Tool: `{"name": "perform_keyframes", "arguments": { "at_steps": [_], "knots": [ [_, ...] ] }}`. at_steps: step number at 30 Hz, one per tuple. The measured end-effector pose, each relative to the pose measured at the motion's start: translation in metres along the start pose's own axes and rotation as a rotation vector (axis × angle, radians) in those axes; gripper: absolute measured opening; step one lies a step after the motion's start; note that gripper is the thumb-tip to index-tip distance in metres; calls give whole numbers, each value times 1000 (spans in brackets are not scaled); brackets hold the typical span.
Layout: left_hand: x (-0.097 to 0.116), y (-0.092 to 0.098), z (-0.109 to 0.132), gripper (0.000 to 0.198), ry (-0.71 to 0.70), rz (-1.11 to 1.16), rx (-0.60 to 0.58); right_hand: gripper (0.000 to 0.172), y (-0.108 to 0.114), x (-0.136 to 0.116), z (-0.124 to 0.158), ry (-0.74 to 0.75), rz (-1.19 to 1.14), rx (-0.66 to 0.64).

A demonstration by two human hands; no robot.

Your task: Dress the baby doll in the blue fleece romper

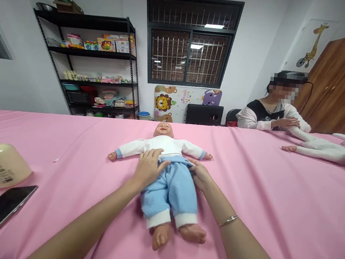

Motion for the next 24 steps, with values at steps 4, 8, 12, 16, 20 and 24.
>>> {"name": "perform_keyframes", "arguments": {
  "at_steps": [4, 8, 12, 16, 20, 24],
  "knots": [
    [-54, 2, 17, 53, 276, 500, -31, 49, 0, -24, 1, 128, -112, -83],
    [-69, -11, 32, 60, 467, 731, -375, 43, -28, -34, 18, 205, 182, -209],
    [-25, -7, 39, 66, 155, 830, -660, 46, -59, -37, 37, 371, 692, -308],
    [-27, -2, 33, 35, 182, 852, -532, 31, -57, -29, 37, 283, 833, -238],
    [-43, -2, 30, 36, 401, 959, -412, 23, -47, -15, 33, 75, 744, -272],
    [-45, 0, 27, 36, 382, 1005, -466, 23, -36, -4, 31, -94, 468, -382]
  ]
}}
Point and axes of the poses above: each hand's wrist, its own z-axis away from the middle knuckle, its own y-axis out of the back of the hand, x = y × z, the point moved 9 cm from there along -z, towards the middle knuckle, and after that the axes turned 2 degrees about y, right-handed, at the moved point
